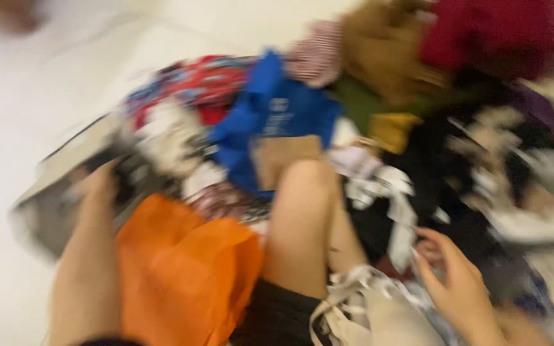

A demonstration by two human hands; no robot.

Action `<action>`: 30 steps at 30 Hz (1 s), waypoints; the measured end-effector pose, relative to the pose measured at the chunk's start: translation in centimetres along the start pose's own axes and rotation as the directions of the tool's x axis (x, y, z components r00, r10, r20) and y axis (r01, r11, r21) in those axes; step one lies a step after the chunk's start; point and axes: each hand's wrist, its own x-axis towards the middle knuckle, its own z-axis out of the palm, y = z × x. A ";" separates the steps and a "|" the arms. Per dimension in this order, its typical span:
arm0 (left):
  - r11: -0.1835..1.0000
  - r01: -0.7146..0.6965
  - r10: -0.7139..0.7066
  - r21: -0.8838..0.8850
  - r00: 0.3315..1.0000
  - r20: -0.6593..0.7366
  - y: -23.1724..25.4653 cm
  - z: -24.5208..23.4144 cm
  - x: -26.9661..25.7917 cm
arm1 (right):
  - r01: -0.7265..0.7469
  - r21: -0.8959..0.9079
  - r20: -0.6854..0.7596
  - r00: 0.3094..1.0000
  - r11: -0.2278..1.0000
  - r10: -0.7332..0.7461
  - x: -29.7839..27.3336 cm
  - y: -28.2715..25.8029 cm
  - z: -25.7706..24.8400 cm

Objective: Sorting and folding various pieces of laundry from a pile on the floor

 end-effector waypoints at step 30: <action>-0.040 -0.972 -0.171 -0.231 -0.221 0.960 18.3 18.3 -62.7 | -0.450 0.186 -0.317 0.814 0.873 0.487 14.7 31.3 2.1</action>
